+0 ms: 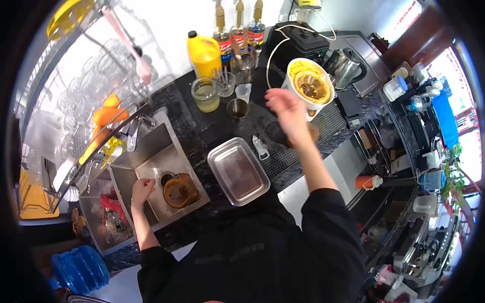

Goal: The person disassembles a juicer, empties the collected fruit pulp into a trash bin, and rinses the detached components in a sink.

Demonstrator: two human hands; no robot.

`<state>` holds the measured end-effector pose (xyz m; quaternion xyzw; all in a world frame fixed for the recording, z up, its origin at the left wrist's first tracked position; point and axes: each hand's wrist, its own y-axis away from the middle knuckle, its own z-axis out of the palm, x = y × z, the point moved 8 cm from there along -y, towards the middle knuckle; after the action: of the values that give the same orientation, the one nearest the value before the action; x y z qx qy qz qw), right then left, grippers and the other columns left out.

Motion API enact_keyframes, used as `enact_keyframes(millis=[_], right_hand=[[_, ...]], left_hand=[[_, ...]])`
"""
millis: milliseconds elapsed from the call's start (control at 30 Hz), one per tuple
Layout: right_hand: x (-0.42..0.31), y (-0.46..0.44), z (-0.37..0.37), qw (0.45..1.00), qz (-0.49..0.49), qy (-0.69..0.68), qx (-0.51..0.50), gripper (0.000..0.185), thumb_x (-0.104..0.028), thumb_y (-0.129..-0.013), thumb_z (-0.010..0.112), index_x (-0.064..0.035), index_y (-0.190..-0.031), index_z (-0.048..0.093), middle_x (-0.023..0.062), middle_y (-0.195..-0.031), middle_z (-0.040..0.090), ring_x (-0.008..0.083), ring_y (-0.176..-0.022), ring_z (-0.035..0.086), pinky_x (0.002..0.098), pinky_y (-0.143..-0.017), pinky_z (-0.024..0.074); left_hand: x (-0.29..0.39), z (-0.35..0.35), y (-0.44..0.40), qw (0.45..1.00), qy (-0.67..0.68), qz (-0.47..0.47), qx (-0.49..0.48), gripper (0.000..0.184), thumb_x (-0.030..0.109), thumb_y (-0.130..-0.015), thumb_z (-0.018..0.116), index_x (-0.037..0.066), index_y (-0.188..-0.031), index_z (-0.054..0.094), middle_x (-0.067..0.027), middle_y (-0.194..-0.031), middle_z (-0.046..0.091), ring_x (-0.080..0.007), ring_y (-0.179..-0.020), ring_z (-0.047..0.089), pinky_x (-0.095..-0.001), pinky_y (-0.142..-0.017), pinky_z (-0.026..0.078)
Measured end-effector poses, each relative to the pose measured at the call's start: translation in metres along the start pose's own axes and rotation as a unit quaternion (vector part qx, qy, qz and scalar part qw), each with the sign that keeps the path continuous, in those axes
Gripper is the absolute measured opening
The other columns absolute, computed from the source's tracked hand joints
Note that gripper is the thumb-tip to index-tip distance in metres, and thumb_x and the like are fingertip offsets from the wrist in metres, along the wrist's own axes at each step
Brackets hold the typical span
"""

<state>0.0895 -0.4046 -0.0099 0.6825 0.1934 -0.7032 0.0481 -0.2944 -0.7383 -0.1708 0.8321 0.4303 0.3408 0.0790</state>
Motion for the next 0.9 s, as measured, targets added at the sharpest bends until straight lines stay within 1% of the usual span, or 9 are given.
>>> enact_keyframes(millis=[100,167,267,333,367,433,500,667,900], right_hand=[[-0.021,-0.023,-0.095,0.988,-0.04,0.129,0.081,0.019,-0.003,-0.081,0.052,-0.0027,-0.097,0.063,0.0051,-0.087,0.064,0.011,-0.072,0.057,0.0203,-0.066,0.0454],[-0.013,-0.036,-0.149,0.978,-0.033,0.171,0.118,0.018,-0.003,-0.08,0.054,-0.0009,-0.094,0.064,0.0049,-0.085,0.064,0.0102,-0.07,0.055,0.0211,-0.064,0.0452],[-0.006,-0.057,-0.185,0.96,-0.036,0.26,0.096,0.017,-0.003,-0.079,0.055,-0.0008,-0.093,0.065,0.0048,-0.083,0.064,0.0098,-0.069,0.054,0.0208,-0.064,0.0447],[0.0,-0.073,-0.204,0.932,-0.038,0.355,0.07,0.016,-0.003,-0.077,0.057,-0.0008,-0.091,0.065,0.0047,-0.082,0.064,0.0095,-0.069,0.054,0.0204,-0.064,0.0442],[-0.002,-0.084,-0.204,0.921,-0.063,0.381,0.046,0.016,-0.004,-0.076,0.058,-0.0016,-0.089,0.066,0.0049,-0.079,0.064,0.0112,-0.068,0.054,0.0212,-0.064,0.0443],[0.003,-0.11,-0.2,0.911,-0.087,0.403,0.019,0.016,-0.005,-0.074,0.059,-0.0024,-0.088,0.066,0.005,-0.077,0.064,0.0129,-0.067,0.055,0.0221,-0.064,0.0444],[0.007,-0.132,-0.177,0.844,-0.224,0.482,-0.073,0.015,-0.009,-0.073,0.061,-0.0052,-0.087,0.067,0.0056,-0.076,0.063,0.019,-0.066,0.054,0.0263,-0.063,0.0455],[0.019,-0.159,-0.141,0.783,-0.337,0.504,-0.143,0.013,-0.02,-0.071,0.063,-0.008,-0.076,0.066,0.0045,-0.077,0.062,0.0235,-0.07,0.054,0.0305,-0.064,0.0466],[0.032,-0.167,-0.118,0.752,-0.32,0.53,-0.227,0.017,-0.022,-0.069,0.065,-0.0073,-0.078,0.065,0.0064,-0.079,0.063,0.0236,-0.069,0.054,0.0311,-0.066,0.0466]], left_hand=[[0.107,0.011,0.033,0.994,0.079,0.066,-0.025,0.032,0.024,-0.081,0.059,-0.004,-0.095,0.063,-0.0074,-0.072,0.063,-0.0131,-0.065,0.057,-0.022,-0.063,0.045],[0.173,0.028,0.039,0.966,0.145,0.215,-0.008,0.03,0.024,-0.081,0.059,0.001,-0.1,0.064,-0.0071,-0.083,0.066,-0.0135,-0.067,0.058,-0.0235,-0.061,0.045],[0.293,0.055,0.063,0.933,0.203,0.297,-0.014,0.027,0.015,-0.079,0.062,0.002,-0.103,0.062,-0.0055,-0.084,0.065,-0.0132,-0.064,0.055,-0.0235,-0.061,0.044],[0.375,0.076,0.074,0.901,0.119,0.417,0.018,0.026,0.013,-0.077,0.064,0.004,-0.101,0.062,-0.0042,-0.085,0.063,-0.0161,-0.065,0.055,-0.0243,-0.062,0.044],[0.408,0.09,0.071,0.902,0.116,0.415,0.018,0.026,0.013,-0.077,0.064,0.004,-0.101,0.062,-0.0042,-0.085,0.063,-0.0161,-0.065,0.055,-0.0243,-0.062,0.044],[0.485,0.119,0.095,0.798,0.044,0.599,0.05,0.018,0.014,-0.077,0.064,0.006,-0.093,0.065,-0.0031,-0.089,0.061,-0.0189,-0.08,0.053,-0.0253,-0.069,0.043],[0.536,0.149,0.101,0.753,-0.031,0.653,0.077,0.017,0.02,-0.077,0.065,0.007,-0.088,0.066,-0.0028,-0.083,0.058,-0.0194,-0.083,0.051,-0.0275,-0.073,0.043],[0.575,0.205,0.073,0.751,-0.132,0.646,0.024,0.019,0.026,-0.076,0.066,0.009,-0.084,0.068,-0.0024,-0.076,0.054,-0.0189,-0.082,0.049,-0.0279,-0.075,0.042],[0.574,0.211,0.069,0.752,-0.154,0.641,-0.003,0.02,0.029,-0.074,0.067,0.01,-0.081,0.069,-0.0018,-0.074,0.052,-0.0185,-0.079,0.048,-0.0279,-0.077,0.041]])
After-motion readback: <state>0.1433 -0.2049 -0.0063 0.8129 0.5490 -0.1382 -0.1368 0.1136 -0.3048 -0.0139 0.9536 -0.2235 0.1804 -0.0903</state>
